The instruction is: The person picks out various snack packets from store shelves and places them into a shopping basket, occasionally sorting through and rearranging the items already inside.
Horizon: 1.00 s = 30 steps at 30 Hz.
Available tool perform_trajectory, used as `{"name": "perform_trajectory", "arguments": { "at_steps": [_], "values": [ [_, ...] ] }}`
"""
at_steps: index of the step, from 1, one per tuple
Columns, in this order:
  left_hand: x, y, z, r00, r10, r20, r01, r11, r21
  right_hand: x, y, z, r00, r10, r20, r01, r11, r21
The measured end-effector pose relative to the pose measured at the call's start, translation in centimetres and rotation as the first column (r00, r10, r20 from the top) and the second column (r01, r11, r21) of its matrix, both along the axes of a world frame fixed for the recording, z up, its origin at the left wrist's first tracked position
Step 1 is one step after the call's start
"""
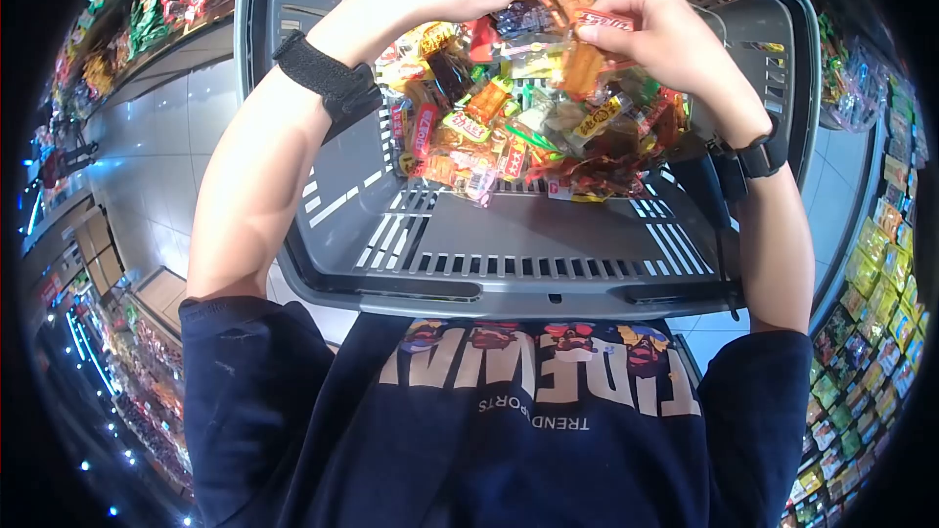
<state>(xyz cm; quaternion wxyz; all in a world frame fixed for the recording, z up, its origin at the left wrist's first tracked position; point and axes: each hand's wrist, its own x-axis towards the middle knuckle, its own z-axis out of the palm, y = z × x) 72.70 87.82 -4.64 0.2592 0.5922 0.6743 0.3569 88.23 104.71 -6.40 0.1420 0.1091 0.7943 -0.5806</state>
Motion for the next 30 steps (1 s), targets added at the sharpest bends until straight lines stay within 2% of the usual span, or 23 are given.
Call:
{"name": "perform_trajectory", "arguments": {
  "at_steps": [1,3,4,6,7,9,10,11,12,13,14,15,17,18,19,20,21,22,23,25,27,28,30],
  "values": [
    [0.1,0.0,0.4,1.0,0.003,0.002,-0.003,1.0,-0.003,0.0,0.3,0.2,1.0,-0.003,0.001,0.003,1.0,0.02],
    [0.4,0.0,1.1,0.998,0.053,-0.034,-0.059,0.977,-0.203,0.0,1.0,0.6,1.0,-0.008,0.004,0.007,0.998,0.066],
    [0.3,-0.2,1.0,0.998,0.056,-0.033,-0.061,0.977,-0.206,0.0,1.3,0.8,1.0,-0.007,0.006,0.006,0.996,0.092],
    [-0.4,-0.2,0.4,0.984,-0.02,-0.178,-0.03,0.962,-0.273,-0.1,1.8,1.4,1.0,-0.008,0.021,0.004,0.989,0.145],
    [-0.7,-0.3,-0.5,0.984,-0.02,-0.178,-0.03,0.962,-0.273,-0.1,1.8,1.8,0.999,-0.006,0.034,0.0,0.984,0.179],
    [-1.5,-0.7,-2.9,0.912,-0.064,-0.406,-0.029,0.976,-0.218,-0.1,1.6,2.8,0.996,0.007,0.084,-0.03,0.96,0.279],
    [-1.1,-1.0,-2.6,0.935,-0.065,-0.348,-0.072,0.927,-0.367,0.1,1.2,3.7,0.992,0.017,0.124,-0.058,0.938,0.341],
    [-0.5,-1.6,-1.6,0.919,-0.08,-0.387,-0.017,0.97,-0.243,0.4,2.2,2.2,0.979,0.169,-0.118,-0.078,0.832,0.55],
    [0.0,-0.6,-0.2,0.944,-0.078,-0.321,-0.066,0.908,-0.415,0.3,2.0,4.0,0.984,0.131,-0.117,-0.062,0.884,0.464],
    [0.3,-0.3,-0.6,0.975,-0.023,-0.219,-0.036,0.965,-0.261,0.5,1.6,4.8,0.981,0.031,-0.193,0.038,0.938,0.345],
    [0.7,0.1,0.3,0.993,0.063,0.098,-0.044,0.981,-0.187,0.6,1.7,6.3,1.0,-0.009,-0.027,0.017,0.952,0.306],
    [-0.2,0.3,-1.1,0.989,0.018,0.146,0.005,0.988,-0.158,0.4,1.7,5.7,0.995,-0.068,-0.079,0.092,0.934,0.345],
    [0.0,0.7,-1.7,0.842,0.141,0.52,-0.097,0.989,-0.111,-0.1,2.4,4.9,0.987,-0.092,-0.13,0.12,0.967,0.227],
    [-0.3,0.3,-2.2,0.793,0.147,0.591,-0.096,0.988,-0.117,-0.6,1.8,3.8,0.961,-0.136,-0.241,0.138,0.99,-0.008],
    [-0.6,0.4,-2.4,0.735,0.159,0.659,-0.089,0.986,-0.139,-1.1,1.7,2.7,0.923,-0.198,-0.331,0.115,0.96,-0.254],
    [0.0,0.8,-1.6,0.681,0.085,0.727,-0.091,0.995,-0.032,-1.4,1.6,2.5,0.898,-0.147,-0.416,0.114,0.988,-0.103],
    [0.8,1.0,-0.9,0.615,0.01,0.788,-0.092,0.994,0.059,-1.1,1.7,2.2,0.893,-0.167,-0.419,0.135,0.985,-0.106],
    [1.3,0.9,0.1,0.57,0.036,0.821,-0.095,0.995,0.022,-0.8,1.1,3.7,0.9,-0.189,-0.393,0.182,0.982,-0.054],
    [1.3,0.9,0.1,0.679,0.063,0.731,-0.096,0.995,0.003,-0.5,0.8,4.7,0.907,-0.209,-0.366,0.225,0.974,0.001],
    [2.5,0.4,1.8,0.491,0.221,0.843,-0.137,0.975,-0.176,0.2,0.2,5.0,0.869,-0.247,-0.428,0.276,0.961,0.006],
    [2.4,0.3,1.4,0.506,0.225,0.833,-0.151,0.974,-0.171,0.3,-0.2,5.7,0.872,-0.234,-0.431,0.342,0.92,0.193],
    [2.2,0.2,1.6,0.557,0.189,0.809,-0.106,0.982,-0.157,0.3,-0.2,5.6,0.899,-0.187,-0.396,0.331,0.882,0.335],
    [2.1,0.1,2.1,0.619,0.169,0.767,-0.058,0.984,-0.17,0.6,-0.1,5.0,0.882,-0.181,-0.436,0.352,0.867,0.352]
  ]
}}
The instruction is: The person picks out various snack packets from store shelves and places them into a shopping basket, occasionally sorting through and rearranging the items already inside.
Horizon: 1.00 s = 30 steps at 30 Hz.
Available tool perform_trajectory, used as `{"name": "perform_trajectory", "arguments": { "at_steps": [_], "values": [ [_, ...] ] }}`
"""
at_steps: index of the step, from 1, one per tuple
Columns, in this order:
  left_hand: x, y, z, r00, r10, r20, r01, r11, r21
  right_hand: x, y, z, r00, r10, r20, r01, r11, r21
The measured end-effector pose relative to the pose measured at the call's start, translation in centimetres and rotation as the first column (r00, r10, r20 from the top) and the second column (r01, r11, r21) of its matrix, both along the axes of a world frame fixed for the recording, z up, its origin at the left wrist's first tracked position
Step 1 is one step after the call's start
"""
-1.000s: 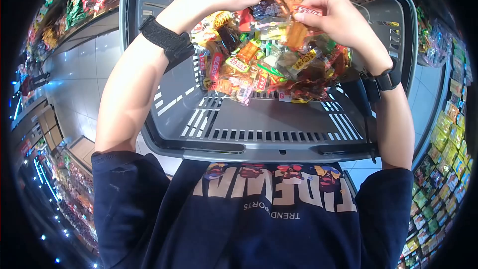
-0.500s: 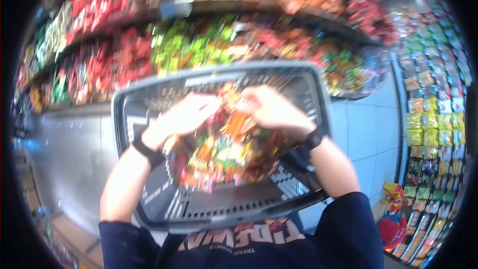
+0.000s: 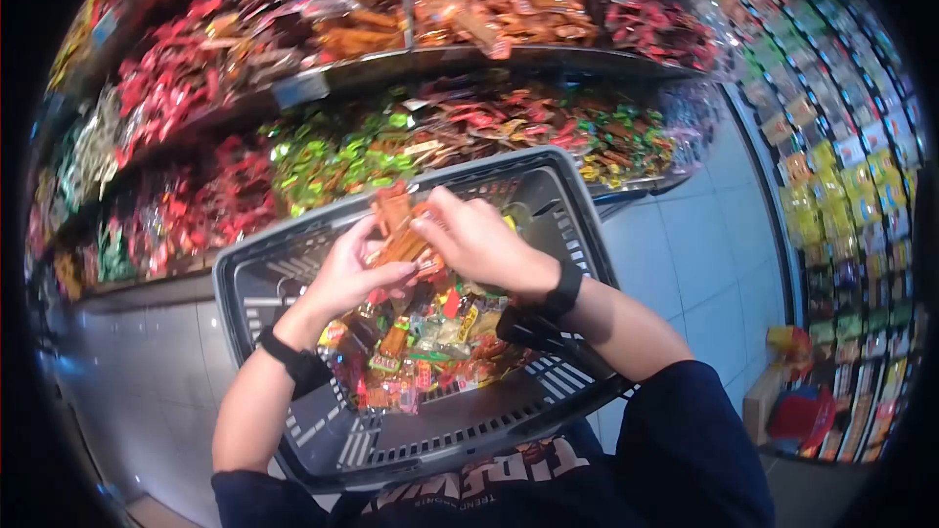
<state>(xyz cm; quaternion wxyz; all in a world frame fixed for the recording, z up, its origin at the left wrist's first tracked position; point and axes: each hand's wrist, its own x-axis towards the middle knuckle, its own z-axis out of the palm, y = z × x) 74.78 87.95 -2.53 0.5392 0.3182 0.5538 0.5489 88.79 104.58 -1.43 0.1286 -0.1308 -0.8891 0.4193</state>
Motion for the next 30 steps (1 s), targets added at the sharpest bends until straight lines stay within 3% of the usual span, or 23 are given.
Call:
{"name": "perform_trajectory", "arguments": {
  "at_steps": [3,5,7,8,9,11,12,13,15,16,17,19,20,21,22,23,25,27,28,29,30],
  "values": [
    [-0.3,-0.5,-1.2,0.999,-0.01,0.046,0.013,0.996,-0.083,-0.4,-0.7,0.2,0.999,0.001,-0.032,-0.003,0.999,-0.039],
    [-0.3,-0.7,-1.1,0.997,-0.052,0.06,0.052,0.999,-0.01,-0.3,-1.1,0.7,1.0,-0.001,-0.018,0.001,1.0,0.003],
    [-0.2,-1.1,-1.7,0.999,-0.02,-0.032,0.019,0.999,-0.029,-0.5,-1.6,0.4,0.996,0.008,-0.087,-0.012,0.999,-0.043],
    [0.0,-1.2,-1.8,0.998,0.0,-0.068,0.005,0.997,0.072,-0.7,-1.9,-0.1,0.993,-0.021,-0.12,-0.009,0.971,-0.24],
    [0.2,-1.3,-1.9,0.995,0.024,-0.101,-0.006,0.985,0.171,-1.1,-2.0,-0.9,0.995,-0.055,-0.089,0.01,0.895,-0.447],
    [0.5,-1.7,-1.5,0.994,0.077,0.075,-0.09,0.976,0.197,-1.6,-2.5,-0.4,0.995,-0.096,0.029,0.084,0.643,-0.761],
    [0.5,-1.6,-1.3,0.991,0.12,0.058,-0.13,0.961,0.245,-2.0,-2.5,-1.8,0.993,-0.104,-0.063,-0.033,0.27,-0.962],
    [0.6,-1.6,-1.0,0.986,0.162,0.048,-0.169,0.944,0.284,-1.6,-2.6,-2.3,0.99,0.003,-0.145,-0.144,0.132,-0.981],
    [0.8,-1.7,-0.2,0.982,0.186,-0.033,-0.173,0.955,0.243,-1.9,-4.8,-1.6,0.989,-0.019,-0.147,-0.14,0.193,-0.971],
    [-0.1,-1.9,-0.9,0.923,0.122,-0.366,-0.065,0.984,0.165,-2.2,-4.5,-2.4,0.989,0.036,-0.141,-0.145,0.31,-0.94],
    [-0.9,-2.1,-1.6,0.76,0.009,-0.65,0.034,0.998,0.053,-2.4,-4.2,-3.3,0.986,0.096,-0.134,-0.163,0.421,-0.892],
    [-2.0,-2.5,-0.1,0.647,-0.168,-0.744,0.148,0.985,-0.094,-2.5,-4.5,-2.7,0.991,-0.03,-0.134,-0.102,0.491,-0.865],
    [-2.9,-3.1,0.4,0.65,-0.184,-0.738,0.14,0.983,-0.121,-2.4,-3.4,-2.8,0.997,0.041,-0.067,-0.077,0.709,-0.701],
    [-4.0,-3.4,0.3,0.618,-0.202,-0.759,0.123,0.979,-0.16,-2.6,-2.9,-2.5,0.997,0.0,-0.076,-0.038,0.866,-0.499],
    [-5.2,-3.7,-0.3,0.525,-0.251,-0.813,0.125,0.968,-0.218,-2.4,-2.3,-2.1,0.993,0.044,-0.109,-0.082,0.922,-0.379],
    [-6.0,-4.0,-0.8,0.421,-0.299,-0.856,0.123,0.954,-0.273,-2.3,-1.7,-1.6,0.986,0.09,-0.139,-0.123,0.961,-0.247],
    [-5.3,-4.2,-2.5,0.431,-0.38,-0.819,0.049,0.916,-0.399,-1.8,-1.3,0.1,0.994,0.069,-0.084,-0.083,0.981,-0.177],
    [-4.2,-4.1,-4.2,0.213,-0.628,-0.748,0.101,0.776,-0.623,-1.5,-3.2,1.2,0.993,0.052,-0.109,-0.072,0.978,-0.194],
    [-3.8,-4.2,-5.6,0.16,-0.72,-0.675,0.057,0.689,-0.722,-1.4,-4.1,1.4,0.992,0.048,-0.114,-0.07,0.977,-0.203],
    [-3.5,-4.2,-7.1,0.109,-0.803,-0.586,0.006,0.59,-0.807,-1.4,-4.3,1.1,0.97,0.098,-0.223,-0.08,0.993,0.088],
    [-3.2,-4.1,-8.5,0.118,-0.86,-0.497,-0.006,0.5,-0.866,-1.5,-4.0,0.7,0.952,0.14,-0.271,-0.078,0.97,0.228]
  ]
}}
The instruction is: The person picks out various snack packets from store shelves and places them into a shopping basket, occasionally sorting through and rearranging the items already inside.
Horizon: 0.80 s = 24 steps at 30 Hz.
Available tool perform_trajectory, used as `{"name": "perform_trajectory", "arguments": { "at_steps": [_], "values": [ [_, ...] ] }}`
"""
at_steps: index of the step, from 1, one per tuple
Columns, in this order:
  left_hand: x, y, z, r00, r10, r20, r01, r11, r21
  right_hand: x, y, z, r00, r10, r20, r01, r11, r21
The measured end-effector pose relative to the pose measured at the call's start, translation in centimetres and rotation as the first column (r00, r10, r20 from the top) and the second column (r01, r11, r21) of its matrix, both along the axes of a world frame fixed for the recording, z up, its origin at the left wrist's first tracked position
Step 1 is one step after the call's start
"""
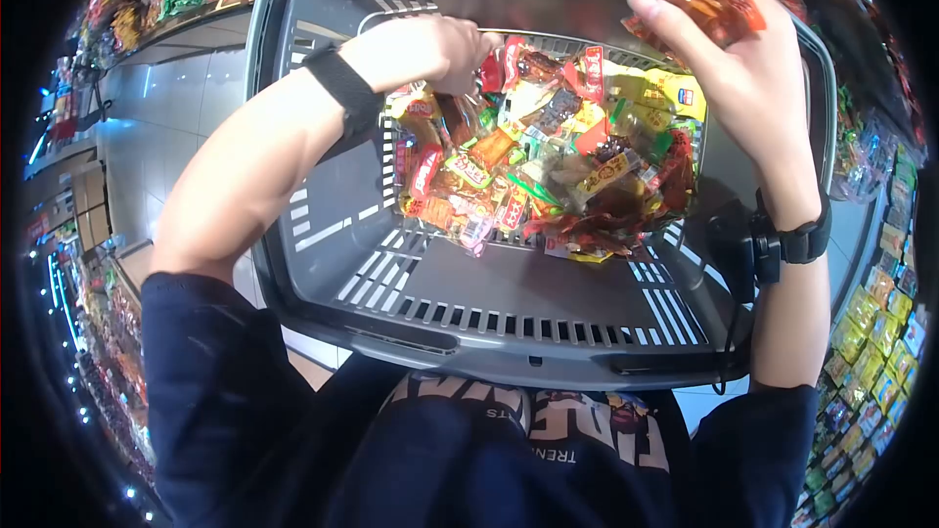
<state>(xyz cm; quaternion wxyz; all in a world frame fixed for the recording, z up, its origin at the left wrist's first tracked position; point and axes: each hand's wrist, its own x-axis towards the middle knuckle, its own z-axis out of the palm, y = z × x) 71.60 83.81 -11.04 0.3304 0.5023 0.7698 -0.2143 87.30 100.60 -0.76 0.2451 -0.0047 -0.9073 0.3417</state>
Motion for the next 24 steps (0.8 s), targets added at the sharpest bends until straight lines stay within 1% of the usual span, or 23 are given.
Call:
{"name": "perform_trajectory", "arguments": {
  "at_steps": [1,2,3,4,5,6,7,8,9,11,12,13,14,15,17,18,21,22,23,24],
  "values": [
    [0.5,-1.5,-2.3,1.0,0.006,0.0,-0.006,1.0,-0.007,0.0,0.3,-0.4,0.997,0.003,-0.073,0.007,0.991,0.136],
    [0.8,-4.0,-4.9,0.898,-0.308,-0.314,0.374,0.911,0.177,-0.3,1.7,-1.3,0.995,0.08,0.065,-0.075,0.994,-0.076],
    [2.0,-4.6,-4.9,0.765,-0.436,-0.474,0.56,0.814,0.155,-0.5,2.5,-2.0,0.966,0.184,0.183,-0.125,0.948,-0.292],
    [3.1,-5.3,-4.8,0.586,-0.504,-0.635,0.711,0.695,0.104,-0.6,2.4,-2.5,0.98,0.138,0.143,-0.119,0.984,-0.135],
    [5.5,-5.1,-3.5,0.553,-0.536,-0.638,0.695,0.719,-0.002,-0.5,2.0,-1.8,0.974,0.082,0.212,-0.081,0.997,-0.013],
    [6.5,-5.6,-4.1,0.613,-0.484,-0.625,0.684,0.72,0.114,-0.4,1.7,-1.4,0.965,0.082,0.248,-0.09,0.996,0.021],
    [7.7,-5.5,-4.0,0.708,-0.442,-0.551,0.616,0.767,0.177,-0.2,1.5,-1.2,0.954,0.082,0.288,-0.101,0.994,0.052],
    [8.9,-5.5,-3.8,0.791,-0.39,-0.47,0.538,0.81,0.234,-0.2,1.3,-1.2,0.955,0.082,0.287,-0.098,0.994,0.042],
    [10.1,-4.0,-2.1,0.886,-0.319,-0.336,0.402,0.89,0.216,-0.1,1.1,-1.2,0.951,0.098,0.294,-0.111,0.993,0.026],
    [12.1,-3.9,-1.9,0.926,-0.31,-0.217,0.341,0.931,0.127,-0.1,0.7,-1.2,0.944,0.124,0.304,-0.131,0.991,0.003],
    [12.1,-5.5,-3.2,0.821,-0.41,-0.398,0.513,0.836,0.195,-0.1,0.7,-1.2,0.948,0.131,0.29,-0.144,0.989,0.022],
    [12.3,-6.2,-3.0,0.757,-0.444,-0.48,0.592,0.776,0.216,-0.1,0.7,-1.3,0.95,0.14,0.279,-0.158,0.987,0.042],
    [12.2,-6.3,-1.8,0.685,-0.46,-0.564,0.665,0.711,0.227,-0.1,0.8,-1.4,0.952,0.133,0.275,-0.153,0.987,0.055],
    [12.5,-6.2,-0.6,0.705,-0.506,-0.497,0.654,0.734,0.181,-0.1,0.7,-1.4,0.95,0.137,0.281,-0.158,0.986,0.052],
    [12.8,-5.2,1.3,0.725,-0.543,-0.423,0.643,0.753,0.137,-0.2,0.7,-1.2,0.937,0.152,0.315,-0.181,0.981,0.067],
    [13.0,-4.5,1.6,0.754,-0.614,-0.233,0.645,0.76,0.084,-0.2,0.7,-1.2,0.936,0.153,0.318,-0.183,0.981,0.067],
    [12.6,-5.1,1.0,0.717,-0.693,-0.079,0.695,0.719,0.006,-0.3,0.7,-1.2,0.916,0.167,0.364,-0.2,0.978,0.054],
    [11.1,-5.3,0.4,0.792,-0.589,0.161,0.512,0.783,0.353,-0.3,0.8,-1.4,0.924,0.172,0.341,-0.21,0.974,0.079],
    [10.3,-5.3,-0.8,0.824,-0.467,0.322,0.27,0.822,0.5,-0.3,0.8,-1.6,0.932,0.175,0.318,-0.218,0.97,0.106],
    [9.5,-5.4,-2.0,0.767,-0.384,0.514,-0.001,0.8,0.6,-0.3,0.9,-1.7,0.932,0.175,0.318,-0.219,0.97,0.108]
  ]
}}
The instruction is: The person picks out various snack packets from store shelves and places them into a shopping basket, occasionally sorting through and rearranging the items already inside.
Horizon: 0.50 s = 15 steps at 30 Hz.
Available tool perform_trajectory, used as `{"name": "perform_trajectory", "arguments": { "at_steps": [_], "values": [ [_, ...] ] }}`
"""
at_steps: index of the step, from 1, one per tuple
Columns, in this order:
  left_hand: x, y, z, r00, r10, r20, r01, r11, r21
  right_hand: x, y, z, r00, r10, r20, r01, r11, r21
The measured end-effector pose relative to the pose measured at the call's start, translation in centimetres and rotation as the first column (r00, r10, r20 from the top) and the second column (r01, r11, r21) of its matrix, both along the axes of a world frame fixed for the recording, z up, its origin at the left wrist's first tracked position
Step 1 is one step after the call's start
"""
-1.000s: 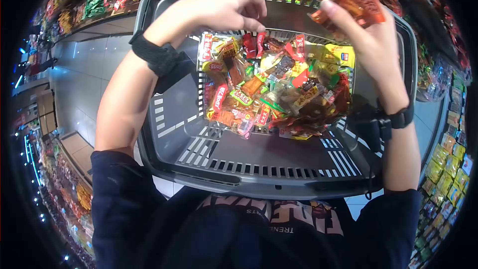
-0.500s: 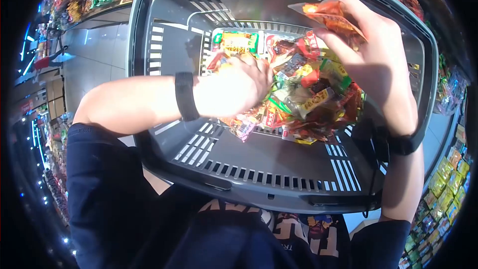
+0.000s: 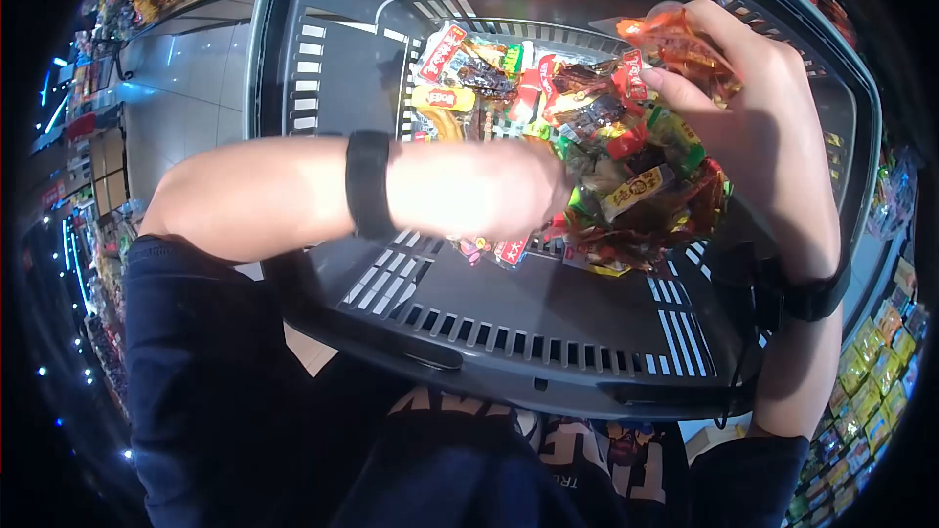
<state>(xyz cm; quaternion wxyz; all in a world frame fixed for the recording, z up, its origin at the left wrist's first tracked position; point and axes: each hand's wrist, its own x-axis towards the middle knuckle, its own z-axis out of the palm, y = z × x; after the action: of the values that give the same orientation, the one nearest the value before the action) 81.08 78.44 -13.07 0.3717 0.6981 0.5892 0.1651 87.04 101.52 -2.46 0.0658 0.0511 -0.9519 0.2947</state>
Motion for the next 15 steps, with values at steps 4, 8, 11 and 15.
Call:
{"name": "perform_trajectory", "arguments": {
  "at_steps": [4,8,11,15],
  "values": [
    [-3.6,6.8,5.6,0.954,0.221,-0.204,-0.298,0.783,-0.546,-0.1,0.7,0.4,0.944,-0.044,0.327,0.162,0.925,-0.344],
    [-8.2,5.9,1.3,0.831,0.204,-0.517,-0.38,0.888,-0.261,-0.9,1.7,-0.1,0.907,0.138,0.398,0.162,0.759,-0.631],
    [-8.6,6.2,1.2,0.712,-0.191,-0.675,-0.356,0.731,-0.582,-0.6,1.9,0.3,0.891,0.144,0.431,0.191,0.742,-0.643],
    [-10.3,5.7,-1.1,0.785,0.095,-0.612,-0.518,0.643,-0.564,-0.5,1.6,0.0,0.932,0.063,0.356,0.132,0.856,-0.499]
  ]
}}
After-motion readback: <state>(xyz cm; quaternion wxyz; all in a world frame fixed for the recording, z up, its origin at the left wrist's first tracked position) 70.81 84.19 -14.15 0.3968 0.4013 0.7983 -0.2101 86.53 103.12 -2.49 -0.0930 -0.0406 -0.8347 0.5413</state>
